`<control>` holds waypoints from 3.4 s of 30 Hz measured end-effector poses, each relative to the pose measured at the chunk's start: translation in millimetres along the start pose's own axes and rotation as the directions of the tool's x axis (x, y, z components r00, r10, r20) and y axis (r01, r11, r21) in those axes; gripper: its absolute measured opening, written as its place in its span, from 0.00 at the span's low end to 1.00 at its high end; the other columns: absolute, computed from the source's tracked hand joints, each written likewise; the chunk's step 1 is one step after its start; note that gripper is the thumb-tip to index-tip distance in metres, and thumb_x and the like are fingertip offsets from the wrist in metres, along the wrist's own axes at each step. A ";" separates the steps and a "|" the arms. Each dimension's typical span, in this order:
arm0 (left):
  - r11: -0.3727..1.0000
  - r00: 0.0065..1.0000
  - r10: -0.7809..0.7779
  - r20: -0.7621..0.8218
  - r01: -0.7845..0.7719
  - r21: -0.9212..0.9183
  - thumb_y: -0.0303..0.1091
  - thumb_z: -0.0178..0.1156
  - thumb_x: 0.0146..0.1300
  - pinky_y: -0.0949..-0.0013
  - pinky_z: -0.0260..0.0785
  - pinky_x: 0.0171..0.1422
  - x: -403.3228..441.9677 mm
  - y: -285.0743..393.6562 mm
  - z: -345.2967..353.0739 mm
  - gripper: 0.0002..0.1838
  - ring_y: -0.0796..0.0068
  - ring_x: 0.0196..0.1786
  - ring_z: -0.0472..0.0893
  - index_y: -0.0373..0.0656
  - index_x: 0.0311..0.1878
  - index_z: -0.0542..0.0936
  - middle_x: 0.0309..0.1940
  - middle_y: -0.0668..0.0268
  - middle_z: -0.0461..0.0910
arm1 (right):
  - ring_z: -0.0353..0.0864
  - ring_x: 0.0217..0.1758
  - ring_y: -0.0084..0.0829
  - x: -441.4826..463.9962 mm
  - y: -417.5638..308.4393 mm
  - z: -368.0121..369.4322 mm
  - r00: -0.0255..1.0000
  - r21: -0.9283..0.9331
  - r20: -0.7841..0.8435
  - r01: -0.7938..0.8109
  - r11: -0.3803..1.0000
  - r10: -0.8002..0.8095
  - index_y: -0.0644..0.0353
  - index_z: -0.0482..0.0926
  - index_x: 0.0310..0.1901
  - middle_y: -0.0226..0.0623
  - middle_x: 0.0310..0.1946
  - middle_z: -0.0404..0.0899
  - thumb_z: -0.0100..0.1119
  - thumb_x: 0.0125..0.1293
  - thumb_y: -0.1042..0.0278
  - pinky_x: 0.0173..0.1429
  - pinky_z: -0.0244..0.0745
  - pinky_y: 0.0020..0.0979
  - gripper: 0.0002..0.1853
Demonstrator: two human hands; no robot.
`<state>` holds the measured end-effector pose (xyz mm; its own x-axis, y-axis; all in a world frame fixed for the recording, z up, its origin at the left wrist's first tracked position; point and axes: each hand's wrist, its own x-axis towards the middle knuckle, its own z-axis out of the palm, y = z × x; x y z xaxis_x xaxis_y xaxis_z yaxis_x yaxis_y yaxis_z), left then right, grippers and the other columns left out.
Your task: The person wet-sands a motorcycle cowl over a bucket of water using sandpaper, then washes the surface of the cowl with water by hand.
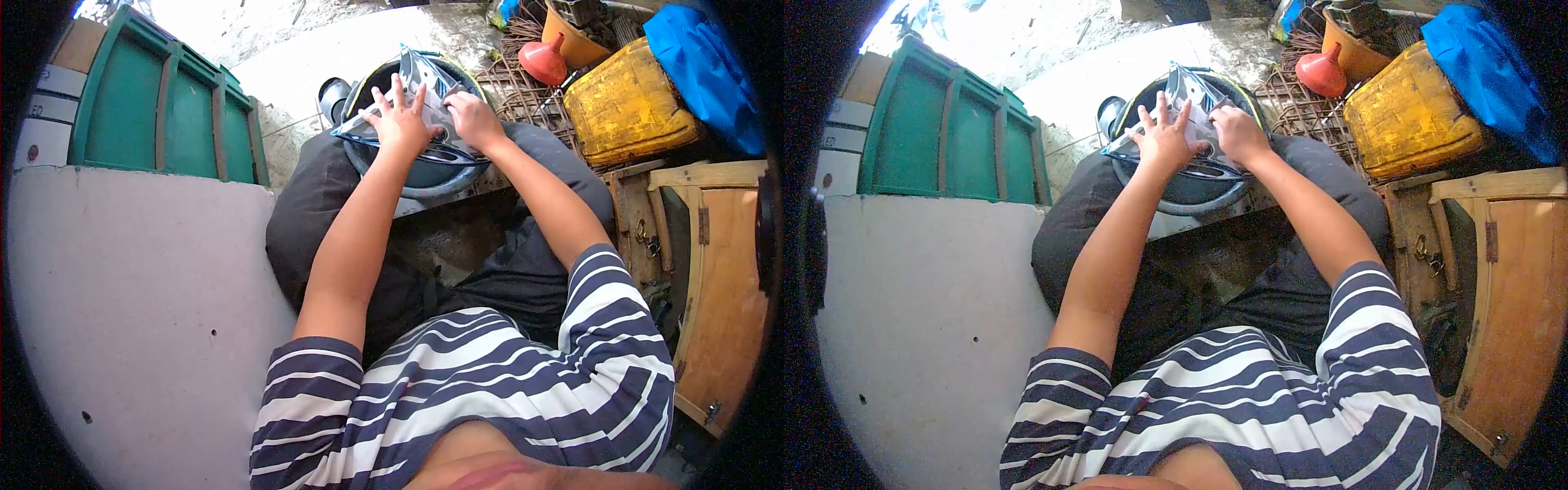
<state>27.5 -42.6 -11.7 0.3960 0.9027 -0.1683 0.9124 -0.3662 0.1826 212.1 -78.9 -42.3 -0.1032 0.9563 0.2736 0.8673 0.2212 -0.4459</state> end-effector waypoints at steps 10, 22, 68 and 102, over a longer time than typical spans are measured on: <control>1.000 1.000 0.013 0.001 -0.013 -0.007 0.70 0.71 0.60 0.11 0.48 0.76 1.7 -2.4 4.4 0.55 0.26 0.87 0.46 0.78 0.87 0.55 0.91 0.56 0.37 | 0.87 0.48 0.53 -0.6 -2.0 4.9 0.998 -0.040 -0.026 0.055 0.998 -0.056 0.60 0.85 0.47 0.48 0.41 0.87 0.58 0.72 0.70 0.55 0.82 0.50 0.08; 1.000 1.000 0.002 -0.003 -0.002 0.005 0.71 0.70 0.60 0.11 0.48 0.76 0.6 -0.4 1.7 0.54 0.26 0.87 0.45 0.76 0.87 0.56 0.91 0.56 0.37 | 0.88 0.48 0.53 -0.3 -5.0 -0.8 0.998 -0.077 0.018 0.060 0.995 -0.059 0.60 0.85 0.45 0.48 0.42 0.88 0.60 0.70 0.68 0.55 0.83 0.51 0.08; 1.000 1.000 -0.009 0.004 0.009 0.013 0.71 0.70 0.61 0.12 0.48 0.77 0.8 1.4 1.0 0.53 0.27 0.87 0.46 0.76 0.87 0.57 0.91 0.57 0.37 | 0.88 0.48 0.52 -1.7 -8.3 -3.2 1.000 -0.051 -0.004 0.000 0.999 0.000 0.58 0.85 0.45 0.47 0.42 0.88 0.61 0.71 0.67 0.55 0.83 0.51 0.08; 1.000 1.000 0.006 -0.020 -0.006 -0.014 0.70 0.72 0.59 0.12 0.49 0.76 -0.8 1.3 1.7 0.55 0.26 0.87 0.46 0.76 0.87 0.57 0.91 0.56 0.38 | 0.89 0.47 0.47 -6.2 3.6 4.9 0.999 -0.008 -0.009 0.034 0.999 -0.034 0.55 0.85 0.44 0.42 0.41 0.90 0.62 0.70 0.65 0.55 0.72 0.50 0.07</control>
<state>28.5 -44.2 -13.0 0.3993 0.9049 -0.1477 0.9084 -0.3687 0.1972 213.4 -83.1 -49.8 -0.1284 0.9465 0.2960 0.8674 0.2518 -0.4292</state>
